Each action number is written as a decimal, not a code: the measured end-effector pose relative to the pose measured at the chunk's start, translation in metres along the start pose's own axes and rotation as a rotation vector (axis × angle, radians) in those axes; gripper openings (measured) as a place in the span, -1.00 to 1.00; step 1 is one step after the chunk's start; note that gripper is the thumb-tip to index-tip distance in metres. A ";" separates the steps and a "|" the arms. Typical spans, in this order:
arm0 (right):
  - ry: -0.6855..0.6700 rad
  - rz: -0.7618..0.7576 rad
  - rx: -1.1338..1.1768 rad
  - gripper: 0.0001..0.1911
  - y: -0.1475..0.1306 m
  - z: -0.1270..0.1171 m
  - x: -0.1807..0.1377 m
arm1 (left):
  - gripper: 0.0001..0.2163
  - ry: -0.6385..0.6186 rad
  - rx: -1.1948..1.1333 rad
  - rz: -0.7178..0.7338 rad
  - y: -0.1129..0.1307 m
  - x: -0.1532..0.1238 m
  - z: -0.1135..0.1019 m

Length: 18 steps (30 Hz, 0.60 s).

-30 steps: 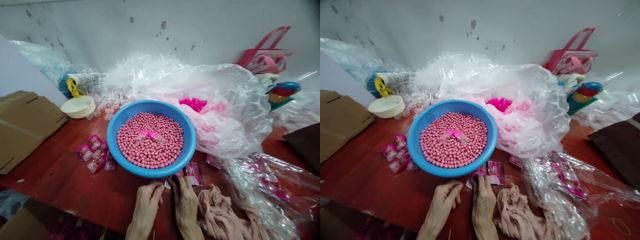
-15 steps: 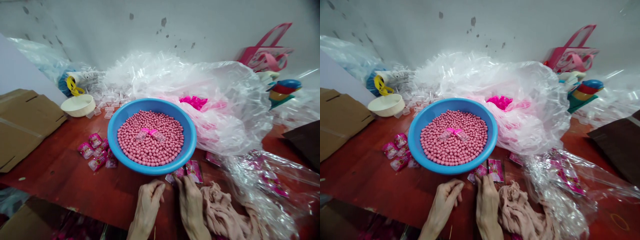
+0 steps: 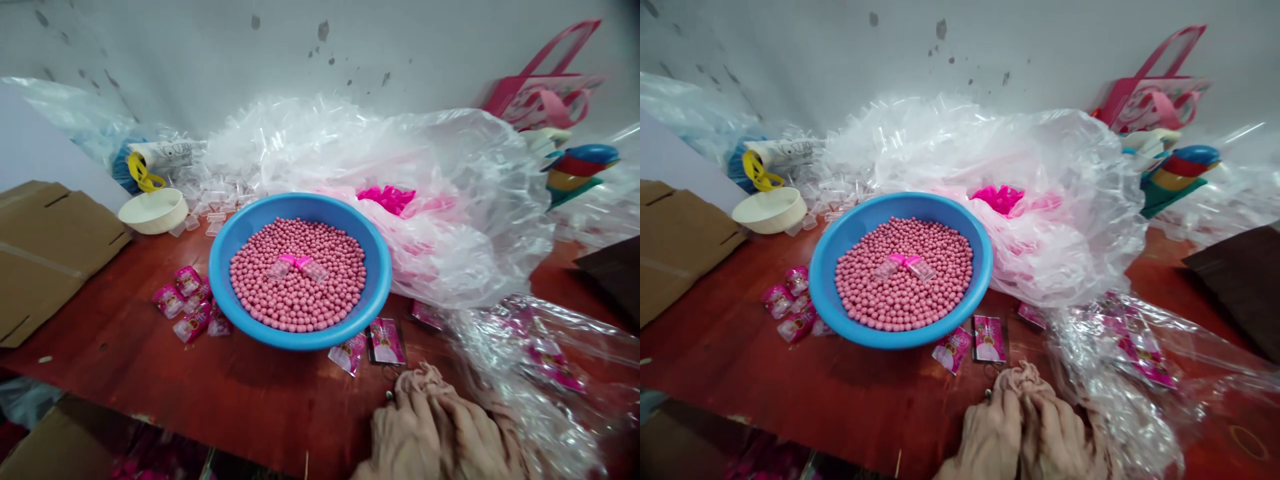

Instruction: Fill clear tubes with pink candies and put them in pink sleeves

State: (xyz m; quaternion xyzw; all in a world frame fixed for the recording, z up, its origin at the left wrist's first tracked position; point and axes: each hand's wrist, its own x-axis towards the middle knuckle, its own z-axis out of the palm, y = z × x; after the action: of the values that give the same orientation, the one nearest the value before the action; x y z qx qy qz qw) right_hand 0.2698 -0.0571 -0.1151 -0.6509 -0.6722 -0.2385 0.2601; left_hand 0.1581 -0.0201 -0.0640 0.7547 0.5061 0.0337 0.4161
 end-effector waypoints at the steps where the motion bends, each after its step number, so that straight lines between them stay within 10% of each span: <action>1: 0.021 0.003 0.010 -0.79 -0.001 -0.001 0.001 | -0.57 0.035 0.041 0.015 0.002 0.002 0.007; 7: -0.010 0.105 0.081 -0.63 -0.009 -0.008 0.012 | -0.68 0.334 -0.117 0.245 -0.036 -0.011 0.010; 18: -0.113 0.120 0.442 -0.81 -0.068 -0.004 0.045 | -0.61 0.416 -0.621 0.051 -0.048 -0.042 -0.060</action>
State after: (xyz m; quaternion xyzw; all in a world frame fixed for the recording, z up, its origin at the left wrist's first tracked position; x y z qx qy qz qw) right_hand 0.2017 -0.0287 -0.0812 -0.6292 -0.6817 -0.0331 0.3719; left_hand 0.0745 -0.0115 -0.0410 0.5820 0.5265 0.3487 0.5124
